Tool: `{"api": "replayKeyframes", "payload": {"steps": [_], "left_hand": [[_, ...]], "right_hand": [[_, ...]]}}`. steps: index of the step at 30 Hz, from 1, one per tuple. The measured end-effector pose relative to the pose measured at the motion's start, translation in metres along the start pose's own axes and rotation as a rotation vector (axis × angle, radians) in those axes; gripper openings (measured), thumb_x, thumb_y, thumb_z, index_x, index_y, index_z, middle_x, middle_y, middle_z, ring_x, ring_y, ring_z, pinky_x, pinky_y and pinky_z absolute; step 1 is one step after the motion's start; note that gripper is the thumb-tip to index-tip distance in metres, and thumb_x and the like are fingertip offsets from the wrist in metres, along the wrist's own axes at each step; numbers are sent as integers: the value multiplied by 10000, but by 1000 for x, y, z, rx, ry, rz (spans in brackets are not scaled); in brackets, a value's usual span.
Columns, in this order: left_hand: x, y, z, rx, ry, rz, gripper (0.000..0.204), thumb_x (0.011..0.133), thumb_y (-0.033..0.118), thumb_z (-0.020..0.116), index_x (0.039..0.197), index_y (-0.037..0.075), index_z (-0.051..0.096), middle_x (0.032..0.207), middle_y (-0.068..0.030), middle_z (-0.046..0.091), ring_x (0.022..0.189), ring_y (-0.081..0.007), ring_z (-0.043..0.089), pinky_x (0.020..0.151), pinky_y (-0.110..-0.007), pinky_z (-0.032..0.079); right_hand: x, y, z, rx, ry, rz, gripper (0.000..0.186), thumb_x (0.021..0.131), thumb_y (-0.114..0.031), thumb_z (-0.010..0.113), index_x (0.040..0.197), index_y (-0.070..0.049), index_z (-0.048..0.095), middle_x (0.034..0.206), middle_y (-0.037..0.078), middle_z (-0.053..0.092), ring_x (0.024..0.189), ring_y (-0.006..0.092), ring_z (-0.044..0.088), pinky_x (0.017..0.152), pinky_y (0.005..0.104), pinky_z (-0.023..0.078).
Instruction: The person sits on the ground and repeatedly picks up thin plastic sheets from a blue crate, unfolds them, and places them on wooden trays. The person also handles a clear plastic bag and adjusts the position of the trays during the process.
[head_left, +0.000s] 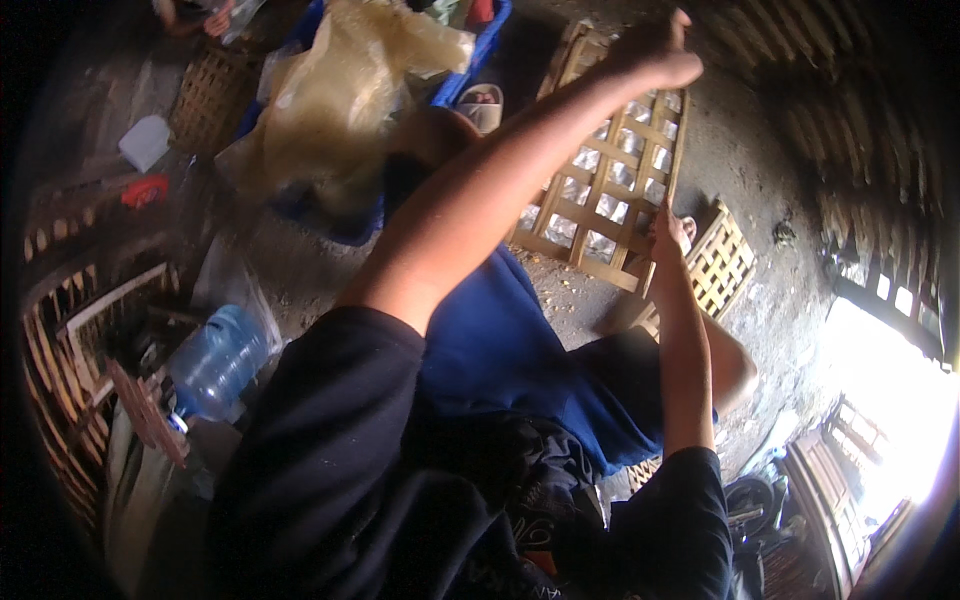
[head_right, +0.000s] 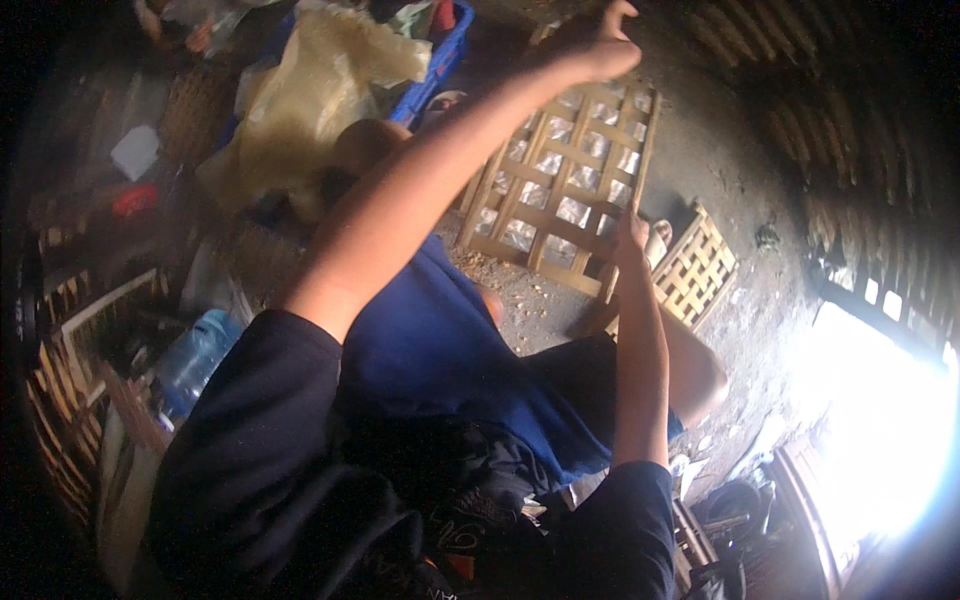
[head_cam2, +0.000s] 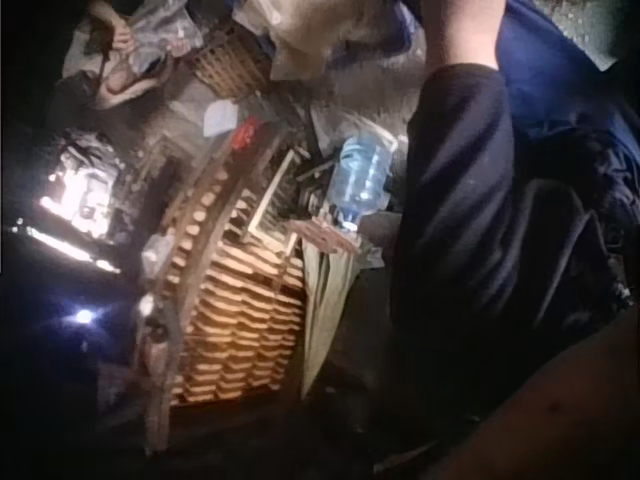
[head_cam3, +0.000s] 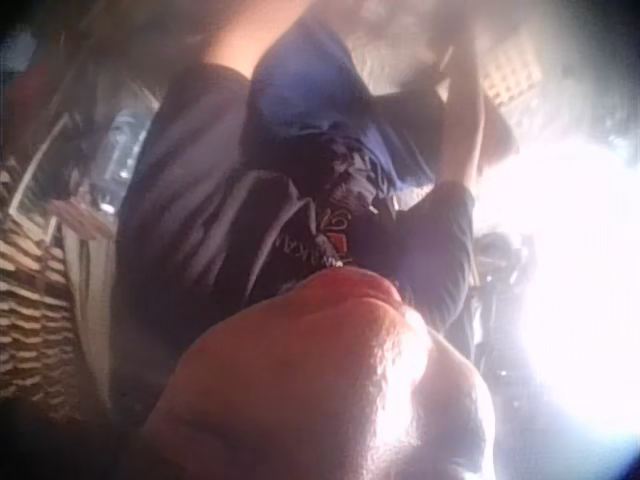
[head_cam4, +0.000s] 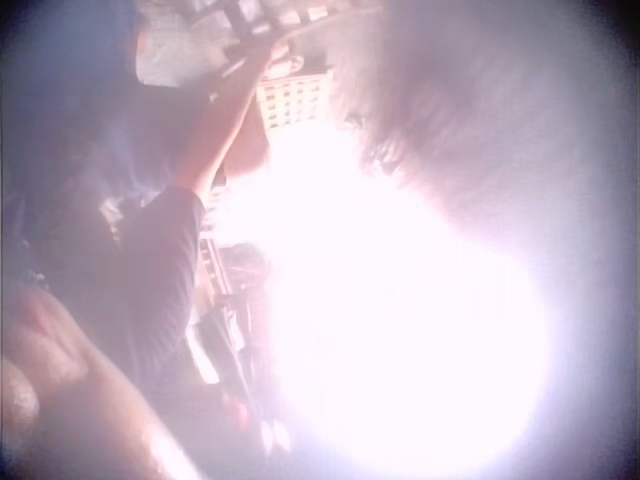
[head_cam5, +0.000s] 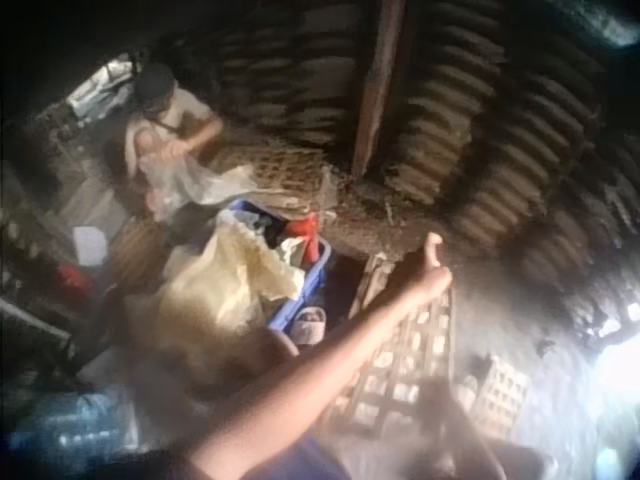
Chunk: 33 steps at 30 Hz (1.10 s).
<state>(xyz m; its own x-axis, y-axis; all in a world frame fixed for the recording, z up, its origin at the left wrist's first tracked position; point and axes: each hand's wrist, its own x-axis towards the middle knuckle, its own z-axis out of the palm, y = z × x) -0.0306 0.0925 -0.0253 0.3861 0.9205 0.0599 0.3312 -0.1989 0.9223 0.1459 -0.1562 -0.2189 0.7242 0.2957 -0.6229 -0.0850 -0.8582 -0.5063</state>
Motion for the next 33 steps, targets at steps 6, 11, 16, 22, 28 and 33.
{"api": "replayKeyframes", "payload": {"steps": [6,11,16,22,28,33], "left_hand": [[-15,20,-12,127,-261,-79,649,737,205,579,1363,67,476,1169,-234,630,1095,-376,611,944,-476,480],[-10,0,-1,371,-346,-69,607,813,241,587,1383,70,466,1243,-215,603,1136,-366,596,953,-531,458],[-30,42,-41,627,-723,-98,410,827,175,603,1197,1,622,1214,-206,624,1129,-311,607,933,-490,486],[-1,24,-15,651,-692,-30,441,833,232,633,1219,20,609,1196,-185,636,1134,-299,600,947,-450,477],[9,-16,-98,49,-209,4,630,802,463,703,1292,92,563,1261,-140,591,1187,-227,549,956,-348,453],[-96,-121,-237,-274,317,-439,525,937,457,493,1372,162,516,1278,7,585,1155,-152,548,972,-344,420]], "right_hand": [[21,-18,13,-235,-153,90,484,897,-559,543,971,-83,588,758,68,585,645,213,572,546,347,462],[36,-33,9,-313,-299,45,411,906,-477,566,1091,-111,566,862,80,611,749,216,592,612,336,479],[54,-59,-48,-378,-402,-72,396,914,-395,588,1212,-138,544,967,91,637,854,218,612,679,326,497],[-71,-111,-95,-837,-602,-657,369,946,-203,558,1289,-72,525,1085,136,659,912,250,659,813,374,516],[-116,-88,-101,-780,-500,-848,325,919,-206,606,1225,-112,554,965,140,685,929,307,661,785,409,520],[-112,-95,-90,-919,-604,-828,401,880,-285,640,1221,-100,537,892,223,687,879,389,675,726,470,510]]}}
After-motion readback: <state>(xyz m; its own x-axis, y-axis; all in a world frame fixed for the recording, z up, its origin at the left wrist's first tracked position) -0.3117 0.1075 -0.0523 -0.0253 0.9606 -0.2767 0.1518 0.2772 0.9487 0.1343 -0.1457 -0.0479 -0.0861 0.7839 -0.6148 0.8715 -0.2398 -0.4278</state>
